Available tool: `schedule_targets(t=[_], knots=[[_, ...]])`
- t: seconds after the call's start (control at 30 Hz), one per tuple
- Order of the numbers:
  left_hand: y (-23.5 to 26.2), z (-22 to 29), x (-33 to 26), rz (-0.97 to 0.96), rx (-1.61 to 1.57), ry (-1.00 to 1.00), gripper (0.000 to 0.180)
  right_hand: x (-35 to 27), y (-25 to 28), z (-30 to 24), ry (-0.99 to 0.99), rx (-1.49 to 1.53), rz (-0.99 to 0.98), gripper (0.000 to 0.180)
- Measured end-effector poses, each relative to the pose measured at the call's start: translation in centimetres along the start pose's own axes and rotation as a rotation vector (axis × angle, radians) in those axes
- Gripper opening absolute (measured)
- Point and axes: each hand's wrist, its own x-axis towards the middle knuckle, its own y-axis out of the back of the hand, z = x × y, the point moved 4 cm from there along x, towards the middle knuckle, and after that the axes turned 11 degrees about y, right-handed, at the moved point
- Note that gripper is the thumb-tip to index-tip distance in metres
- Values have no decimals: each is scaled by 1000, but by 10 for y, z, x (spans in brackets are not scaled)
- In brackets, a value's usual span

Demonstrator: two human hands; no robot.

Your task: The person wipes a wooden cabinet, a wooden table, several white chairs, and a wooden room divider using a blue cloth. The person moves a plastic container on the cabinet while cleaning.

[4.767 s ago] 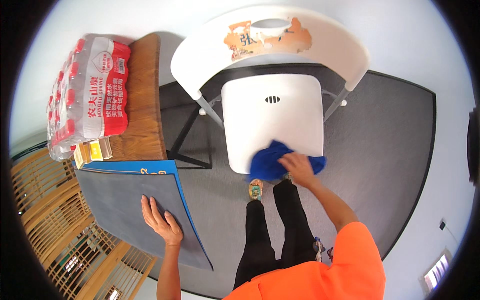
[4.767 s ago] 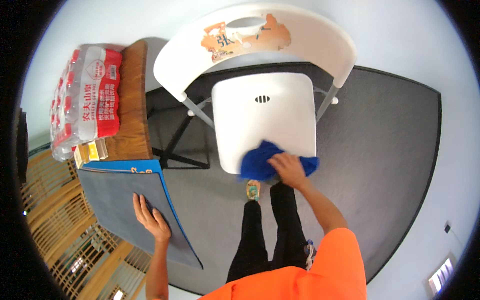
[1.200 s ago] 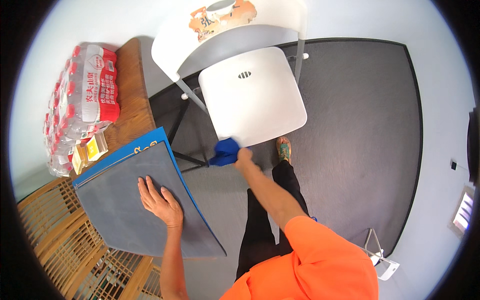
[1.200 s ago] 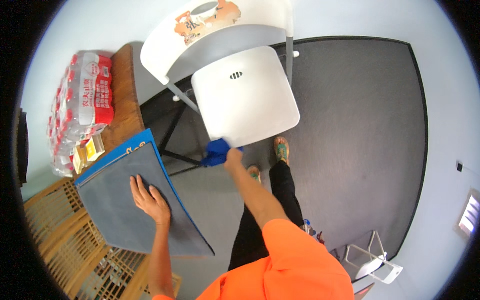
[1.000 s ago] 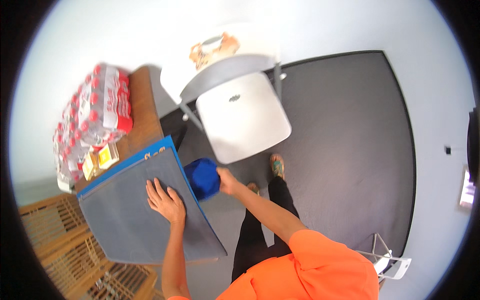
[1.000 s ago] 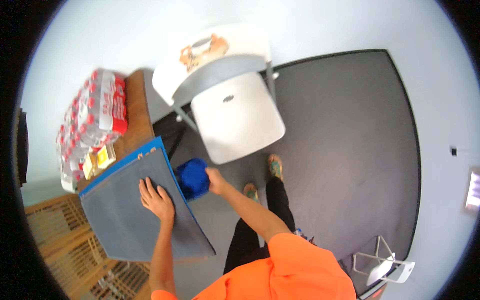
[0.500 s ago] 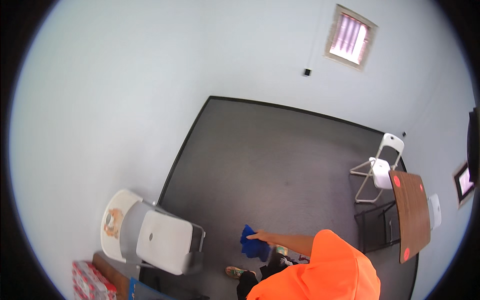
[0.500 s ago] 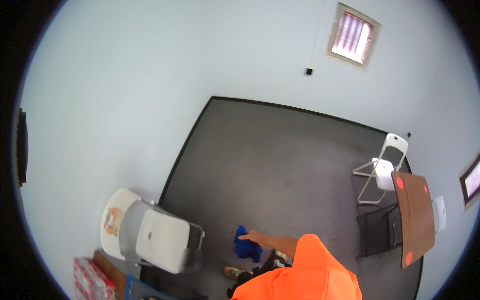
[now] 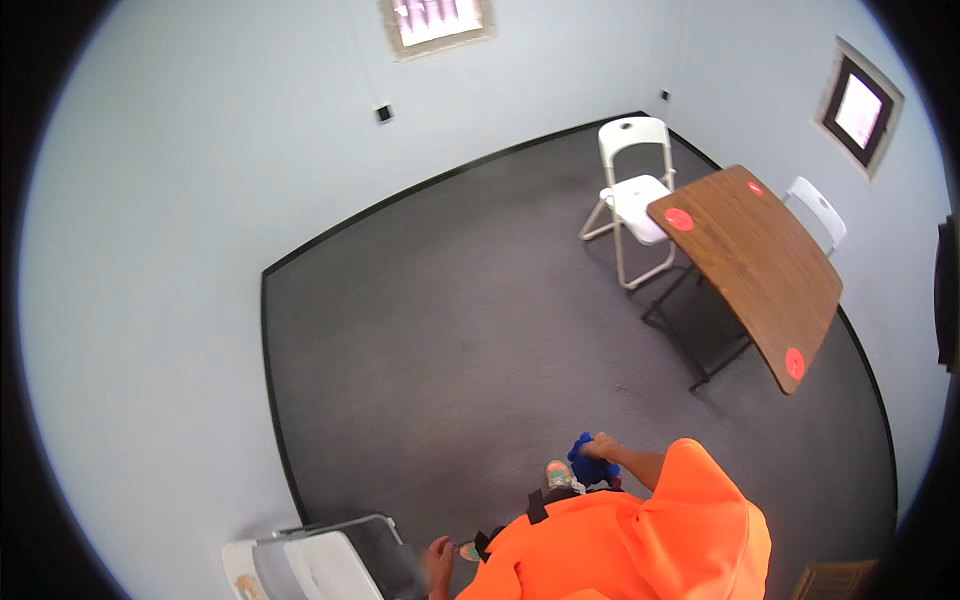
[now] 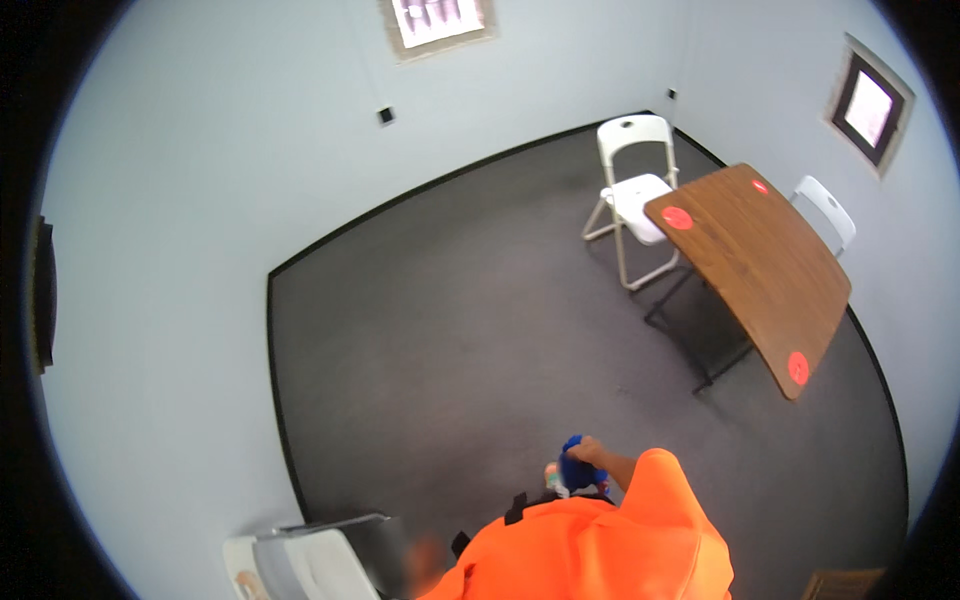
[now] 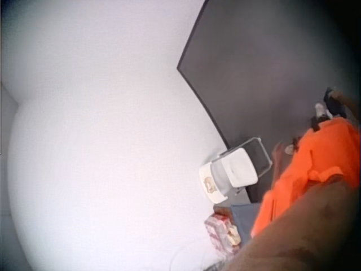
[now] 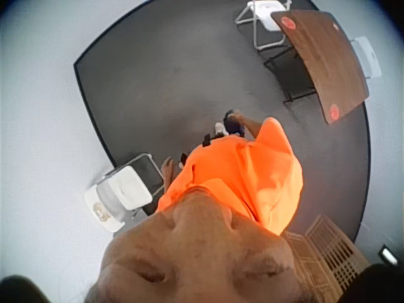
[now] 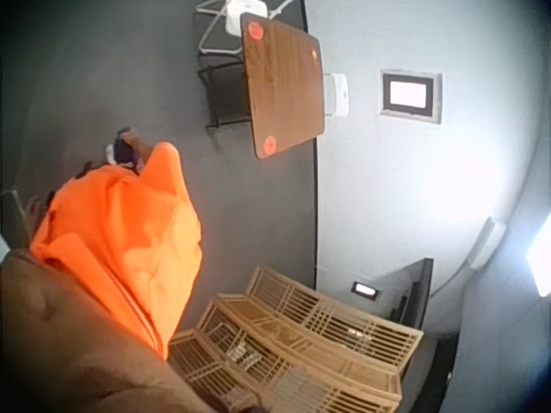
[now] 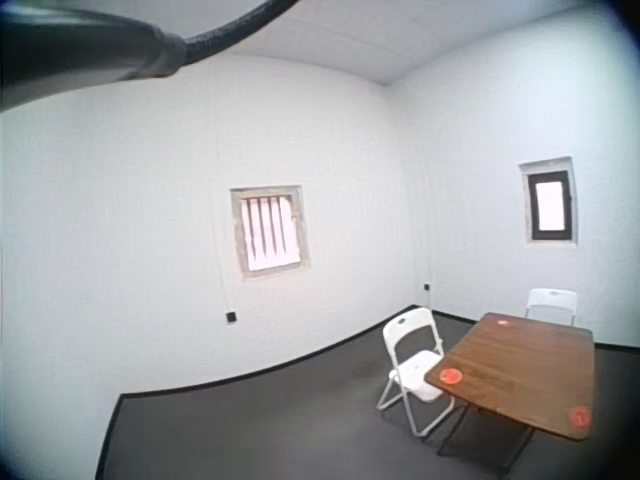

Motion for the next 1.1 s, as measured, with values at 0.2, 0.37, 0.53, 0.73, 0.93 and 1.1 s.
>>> schedule_targets(t=[0.2, 0.37, 0.53, 0.73, 0.93, 1.1], knots=[[-70, 71, 68, -279, 152, 95, 26, 0, 100, 55, -68, 208, 193, 62], [-86, 121, 158, -376, 194, 176, 23, -22, 112, 89, -180, 585, 356, 58], [-171, 191, 221, -516, 454, 129, 24, -46, 67, 149, -353, 733, 489, 58], [-304, 304, 285, -735, 677, -4, 22, -109, -4, 152, -646, 833, 609, 56], [-415, 407, 338, -840, 658, -361, 20, -147, -57, 105, -803, 1030, 711, 54], [-478, 423, 290, -685, 845, -184, 21, -165, -124, 119, -929, 1182, 752, 56]])
